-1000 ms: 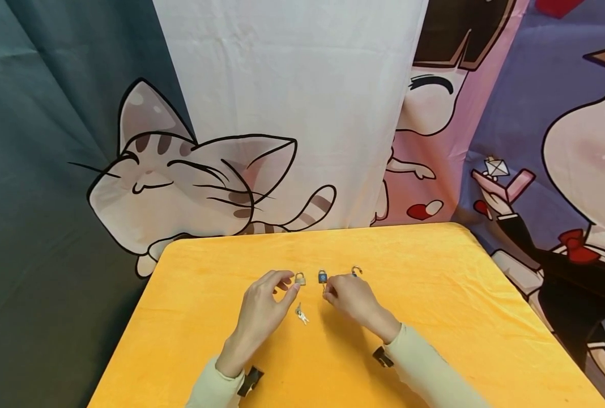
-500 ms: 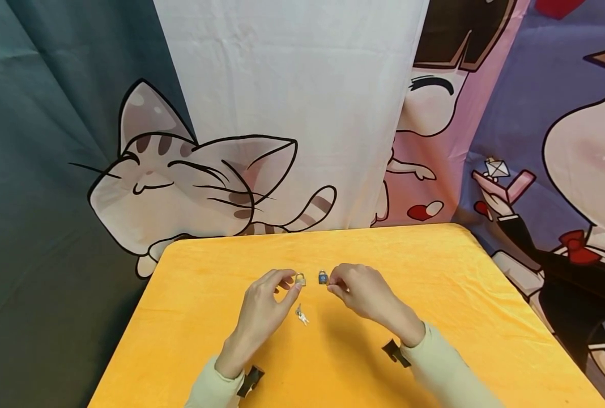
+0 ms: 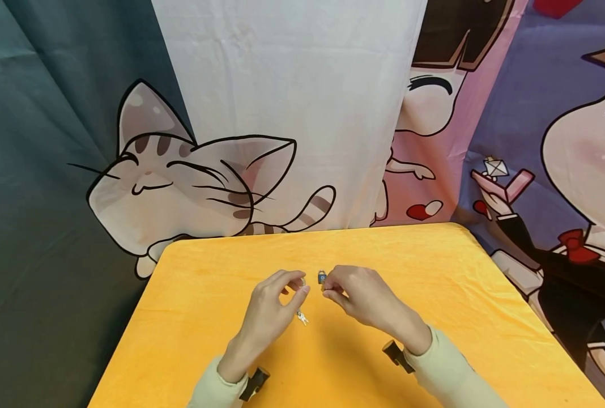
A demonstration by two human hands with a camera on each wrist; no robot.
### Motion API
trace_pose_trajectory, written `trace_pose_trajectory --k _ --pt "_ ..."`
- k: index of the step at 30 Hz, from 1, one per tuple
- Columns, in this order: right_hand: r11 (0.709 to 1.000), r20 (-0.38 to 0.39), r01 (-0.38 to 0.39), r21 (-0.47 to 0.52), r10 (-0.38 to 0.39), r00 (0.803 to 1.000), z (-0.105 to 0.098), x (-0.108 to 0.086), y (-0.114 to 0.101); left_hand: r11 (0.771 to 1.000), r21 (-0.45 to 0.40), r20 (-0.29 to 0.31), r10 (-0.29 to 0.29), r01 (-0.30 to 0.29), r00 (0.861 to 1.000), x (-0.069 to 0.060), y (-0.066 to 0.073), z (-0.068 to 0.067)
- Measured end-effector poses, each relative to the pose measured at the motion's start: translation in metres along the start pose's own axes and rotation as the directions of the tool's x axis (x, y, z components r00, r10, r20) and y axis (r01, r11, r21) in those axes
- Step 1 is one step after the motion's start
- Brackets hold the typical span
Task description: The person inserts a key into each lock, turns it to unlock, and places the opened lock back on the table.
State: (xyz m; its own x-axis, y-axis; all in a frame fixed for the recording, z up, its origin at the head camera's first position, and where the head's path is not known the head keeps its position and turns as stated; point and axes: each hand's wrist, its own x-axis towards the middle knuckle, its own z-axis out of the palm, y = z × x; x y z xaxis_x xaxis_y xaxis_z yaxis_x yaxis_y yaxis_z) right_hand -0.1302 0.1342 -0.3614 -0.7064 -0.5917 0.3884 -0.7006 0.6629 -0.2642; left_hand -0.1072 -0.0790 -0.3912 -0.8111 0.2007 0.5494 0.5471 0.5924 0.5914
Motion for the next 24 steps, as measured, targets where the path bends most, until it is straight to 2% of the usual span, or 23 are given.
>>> trace_pose_trajectory --k 8,20,24 --pt "0.999 0.0 0.039 -0.029 -0.039 0.999 -0.0011 -0.0012 -0.0062 0.999 -0.027 0.012 0.039 -0.039 0.999 0.0013 0.0053 0.0028" --pt "0.999 0.01 0.034 -0.021 -0.034 0.999 -0.0018 -0.0013 -0.0091 0.991 -0.05 0.051 0.124 -0.121 0.991 0.0016 0.0055 0.0065" --pt "0.999 0.008 0.036 -0.016 -0.035 0.999 -0.0018 -0.0013 -0.009 0.99 -0.052 0.065 0.134 -0.131 0.989 0.0013 0.0064 0.0062"
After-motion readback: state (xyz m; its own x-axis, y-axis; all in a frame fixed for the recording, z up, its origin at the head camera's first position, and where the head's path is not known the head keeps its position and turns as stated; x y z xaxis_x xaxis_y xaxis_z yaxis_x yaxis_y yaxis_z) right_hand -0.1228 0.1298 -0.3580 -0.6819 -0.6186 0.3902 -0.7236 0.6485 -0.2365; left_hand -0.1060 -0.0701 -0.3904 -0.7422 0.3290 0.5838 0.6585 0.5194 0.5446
